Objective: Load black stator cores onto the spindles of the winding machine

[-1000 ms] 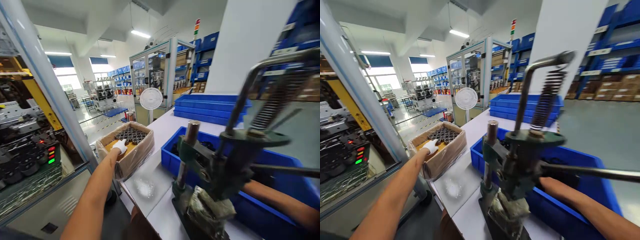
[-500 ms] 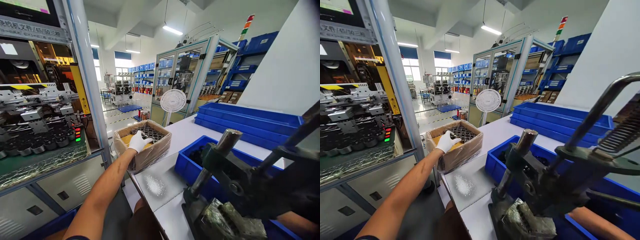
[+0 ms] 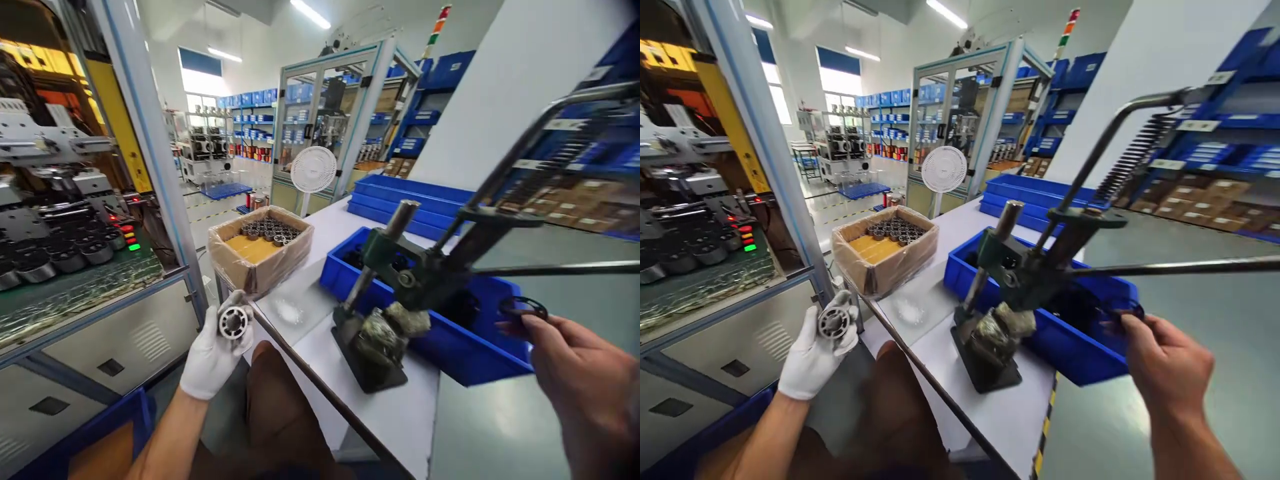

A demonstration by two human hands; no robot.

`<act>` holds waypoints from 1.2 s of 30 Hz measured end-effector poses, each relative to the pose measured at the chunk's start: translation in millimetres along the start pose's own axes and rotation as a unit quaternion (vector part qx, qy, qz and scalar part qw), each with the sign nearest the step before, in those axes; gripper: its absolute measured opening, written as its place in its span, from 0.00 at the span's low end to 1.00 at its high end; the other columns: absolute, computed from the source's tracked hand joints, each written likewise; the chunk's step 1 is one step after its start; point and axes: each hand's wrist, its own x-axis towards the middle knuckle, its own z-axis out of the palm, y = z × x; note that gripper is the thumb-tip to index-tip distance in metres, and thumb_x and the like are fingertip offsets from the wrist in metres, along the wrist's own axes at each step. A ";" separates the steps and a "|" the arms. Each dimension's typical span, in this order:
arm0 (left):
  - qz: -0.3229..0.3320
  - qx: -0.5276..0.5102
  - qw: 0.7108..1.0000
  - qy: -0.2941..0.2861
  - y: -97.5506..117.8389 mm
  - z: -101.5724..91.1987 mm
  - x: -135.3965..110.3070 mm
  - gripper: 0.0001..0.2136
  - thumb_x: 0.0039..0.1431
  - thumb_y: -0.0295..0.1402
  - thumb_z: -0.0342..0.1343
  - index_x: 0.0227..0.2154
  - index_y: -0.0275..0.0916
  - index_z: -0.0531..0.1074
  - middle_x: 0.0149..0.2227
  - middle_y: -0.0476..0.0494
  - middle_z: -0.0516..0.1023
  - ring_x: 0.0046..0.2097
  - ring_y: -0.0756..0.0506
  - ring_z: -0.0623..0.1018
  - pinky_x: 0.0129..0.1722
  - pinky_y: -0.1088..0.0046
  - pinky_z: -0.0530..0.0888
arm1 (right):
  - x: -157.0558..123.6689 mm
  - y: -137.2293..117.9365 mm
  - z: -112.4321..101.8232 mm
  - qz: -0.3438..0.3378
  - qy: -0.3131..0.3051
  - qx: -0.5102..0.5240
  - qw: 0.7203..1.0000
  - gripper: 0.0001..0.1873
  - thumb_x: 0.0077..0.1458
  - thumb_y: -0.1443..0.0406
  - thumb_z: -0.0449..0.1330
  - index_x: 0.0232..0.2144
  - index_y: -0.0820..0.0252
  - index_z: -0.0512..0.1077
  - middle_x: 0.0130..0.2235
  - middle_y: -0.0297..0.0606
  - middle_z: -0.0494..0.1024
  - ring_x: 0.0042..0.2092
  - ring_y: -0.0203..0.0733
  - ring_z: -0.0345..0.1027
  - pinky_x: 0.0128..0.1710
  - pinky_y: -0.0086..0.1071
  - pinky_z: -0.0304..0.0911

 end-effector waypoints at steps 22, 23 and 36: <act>0.045 0.366 0.929 0.016 -53.6 8.8 -45.7 0.38 0.37 0.41 0.75 0.54 0.43 0.70 0.52 0.39 0.78 0.53 0.37 0.79 0.53 0.63 0.77 | -193.4 -201.7 77.6 -0.418 -0.217 0.385 0.793 0.27 0.60 0.77 0.54 0.60 0.61 0.63 0.47 0.47 0.69 0.46 0.39 0.67 0.41 0.32 0.72; 0.044 0.367 0.929 0.012 -53.6 9.1 -45.3 0.38 0.38 0.41 0.75 0.55 0.44 0.70 0.53 0.40 0.78 0.53 0.37 0.79 0.54 0.64 0.77 | -191.0 -198.1 76.1 -0.433 -0.229 0.380 0.785 0.28 0.58 0.77 0.56 0.61 0.63 0.62 0.49 0.50 0.69 0.48 0.42 0.67 0.43 0.34 0.72; -0.008 0.348 0.937 -0.040 -53.2 11.5 -38.2 0.40 0.37 0.47 0.75 0.55 0.41 0.71 0.52 0.39 0.78 0.53 0.36 0.78 0.53 0.65 0.77 | -170.5 -184.0 70.1 -0.554 -0.206 0.301 0.749 0.24 0.56 0.75 0.62 0.55 0.77 0.65 0.49 0.58 0.73 0.49 0.50 0.66 0.46 0.44 0.71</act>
